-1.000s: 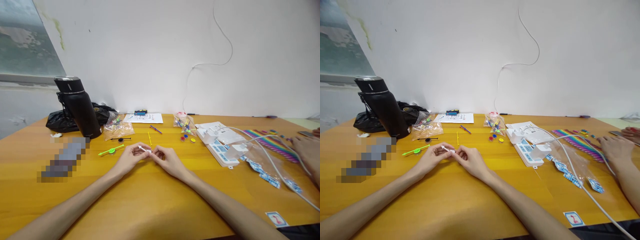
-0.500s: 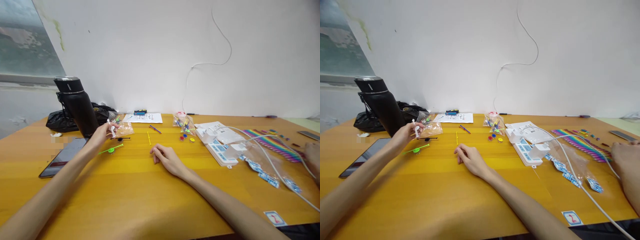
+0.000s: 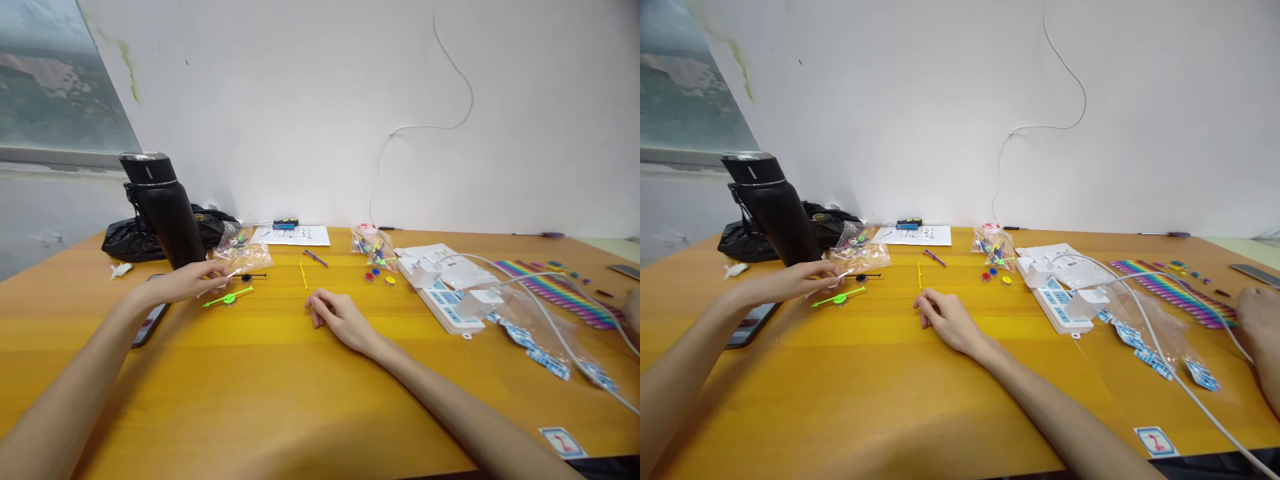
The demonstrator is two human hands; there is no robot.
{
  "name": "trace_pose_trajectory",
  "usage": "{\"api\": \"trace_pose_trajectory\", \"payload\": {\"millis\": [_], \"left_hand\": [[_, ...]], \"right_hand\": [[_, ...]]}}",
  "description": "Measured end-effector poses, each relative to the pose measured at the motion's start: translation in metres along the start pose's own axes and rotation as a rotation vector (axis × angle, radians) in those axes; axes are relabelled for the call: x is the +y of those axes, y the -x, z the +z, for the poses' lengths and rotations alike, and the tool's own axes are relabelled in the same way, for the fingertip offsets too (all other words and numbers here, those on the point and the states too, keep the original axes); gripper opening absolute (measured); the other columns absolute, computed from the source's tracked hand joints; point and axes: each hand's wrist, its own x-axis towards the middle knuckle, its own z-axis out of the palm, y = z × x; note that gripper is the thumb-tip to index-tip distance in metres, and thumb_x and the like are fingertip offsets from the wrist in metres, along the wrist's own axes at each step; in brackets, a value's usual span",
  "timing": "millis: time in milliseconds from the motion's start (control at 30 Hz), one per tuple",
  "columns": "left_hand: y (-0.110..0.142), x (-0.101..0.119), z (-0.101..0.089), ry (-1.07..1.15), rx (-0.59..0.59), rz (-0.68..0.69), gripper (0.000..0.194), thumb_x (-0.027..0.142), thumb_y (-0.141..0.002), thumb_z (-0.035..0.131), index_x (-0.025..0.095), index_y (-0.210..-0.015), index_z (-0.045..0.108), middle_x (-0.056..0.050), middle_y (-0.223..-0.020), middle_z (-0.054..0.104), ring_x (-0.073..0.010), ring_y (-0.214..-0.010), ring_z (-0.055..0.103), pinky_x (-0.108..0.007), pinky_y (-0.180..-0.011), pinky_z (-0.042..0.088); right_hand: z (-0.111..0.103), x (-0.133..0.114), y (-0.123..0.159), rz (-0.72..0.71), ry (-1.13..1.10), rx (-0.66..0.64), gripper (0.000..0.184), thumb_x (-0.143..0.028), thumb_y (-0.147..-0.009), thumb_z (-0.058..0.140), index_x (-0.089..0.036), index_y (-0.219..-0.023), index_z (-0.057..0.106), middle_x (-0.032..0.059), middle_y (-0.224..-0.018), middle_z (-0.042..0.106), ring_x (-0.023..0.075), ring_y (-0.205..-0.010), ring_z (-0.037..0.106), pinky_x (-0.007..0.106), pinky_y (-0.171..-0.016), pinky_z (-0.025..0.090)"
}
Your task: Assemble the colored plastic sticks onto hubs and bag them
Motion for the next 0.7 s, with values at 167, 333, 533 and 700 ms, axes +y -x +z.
{"api": "trace_pose_trajectory", "payload": {"millis": [167, 333, 533, 700], "left_hand": [[-0.005, -0.008, 0.004, -0.076, -0.037, 0.026, 0.036, 0.06, -0.08, 0.065, 0.026, -0.087, 0.075, -0.002, -0.086, 0.074, -0.0244, -0.082, 0.065, -0.022, -0.068, 0.043], [-0.007, -0.006, 0.009, -0.166, -0.022, 0.027, 0.04, 0.062, -0.081, 0.062, 0.024, -0.079, 0.074, -0.004, -0.083, 0.073, -0.0227, -0.072, 0.063, -0.024, -0.062, 0.041], [-0.014, -0.009, 0.009, -0.273, 0.035, 0.1, 0.033, 0.053, -0.085, 0.059, 0.024, -0.09, 0.072, -0.004, -0.092, 0.074, -0.0238, -0.083, 0.065, -0.025, -0.072, 0.043], [-0.013, -0.014, 0.008, -0.278, 0.095, 0.069, 0.027, 0.05, -0.083, 0.062, 0.025, -0.089, 0.07, -0.003, -0.088, 0.074, -0.0235, -0.078, 0.065, -0.026, -0.068, 0.042]], "right_hand": [[0.0, 0.0, 0.0, 0.001, 0.022, -0.007, 0.033, -0.043, -0.106, 0.041, -0.02, -0.095, 0.063, -0.0003, -0.071, 0.065, 0.0149, -0.068, 0.062, 0.026, -0.069, 0.046], [0.0, 0.001, -0.001, -0.007, 0.042, -0.01, 0.032, -0.041, -0.106, 0.041, -0.021, -0.095, 0.063, -0.0007, -0.072, 0.066, 0.0142, -0.068, 0.062, 0.025, -0.069, 0.045], [0.0, 0.001, -0.001, 0.006, 0.041, -0.013, 0.031, -0.039, -0.106, 0.041, -0.019, -0.095, 0.063, -0.0008, -0.071, 0.065, 0.0136, -0.069, 0.063, 0.024, -0.069, 0.045], [-0.005, 0.006, -0.003, -0.006, 0.219, 0.015, 0.028, -0.035, -0.107, 0.04, -0.021, -0.096, 0.062, -0.0012, -0.075, 0.066, 0.0136, -0.069, 0.061, 0.024, -0.067, 0.042]]}}
